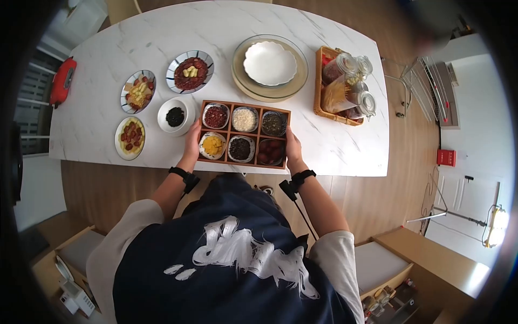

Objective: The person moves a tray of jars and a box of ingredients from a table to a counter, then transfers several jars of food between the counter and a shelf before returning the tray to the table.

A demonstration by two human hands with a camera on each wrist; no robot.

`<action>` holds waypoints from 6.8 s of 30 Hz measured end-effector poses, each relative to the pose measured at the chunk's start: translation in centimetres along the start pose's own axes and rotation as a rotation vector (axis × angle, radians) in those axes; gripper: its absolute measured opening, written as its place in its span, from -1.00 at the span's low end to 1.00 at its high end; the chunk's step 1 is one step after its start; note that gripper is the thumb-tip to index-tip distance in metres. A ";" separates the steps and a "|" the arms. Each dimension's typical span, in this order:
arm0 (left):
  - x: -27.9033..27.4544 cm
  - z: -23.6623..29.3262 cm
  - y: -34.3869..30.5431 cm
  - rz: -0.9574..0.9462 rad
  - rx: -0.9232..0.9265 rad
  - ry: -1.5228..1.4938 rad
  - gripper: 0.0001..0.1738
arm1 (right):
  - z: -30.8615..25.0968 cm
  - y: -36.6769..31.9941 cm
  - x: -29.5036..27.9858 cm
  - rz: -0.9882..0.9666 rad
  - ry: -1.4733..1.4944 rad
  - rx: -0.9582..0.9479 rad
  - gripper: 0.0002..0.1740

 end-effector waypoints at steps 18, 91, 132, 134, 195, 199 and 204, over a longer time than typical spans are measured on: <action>11.0 15.4 -1.7 0.044 0.351 0.650 -0.65 | -4.6 6.4 -26.6 0.155 -0.197 -0.058 -0.64; 53.5 -5.5 12.5 -0.416 -0.366 0.209 -0.60 | -7.6 10.9 -48.3 0.555 -0.210 -0.498 -0.57; 115.6 -13.8 -80.0 -2.032 -0.372 0.138 -0.68 | 60.9 -36.2 -86.5 1.683 0.970 0.150 -0.66; 117.3 -13.9 -87.3 -2.261 -0.318 0.111 -0.67 | 65.6 -36.1 -85.3 1.871 1.109 0.072 -0.65; 97.4 -8.4 -141.3 -3.401 0.105 -0.256 -0.27 | 76.9 -52.9 -69.8 2.255 1.635 0.072 -0.14; 97.4 -7.9 -141.7 -3.407 0.091 -0.216 -0.26 | 73.9 -55.5 -69.0 2.309 1.880 -0.181 -0.16; 97.8 -12.6 -143.3 -3.354 0.304 -0.479 -0.35 | 71.1 -63.0 -66.4 2.580 1.353 0.045 -0.09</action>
Point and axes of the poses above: each hand's wrist, its own y-axis towards the middle knuckle, its own x-axis out of the palm, z = x × y, the point moved 3 cm from there along y, towards the middle knuckle, and after that the axes turned 14 degrees about x, right-handed, at the moved point
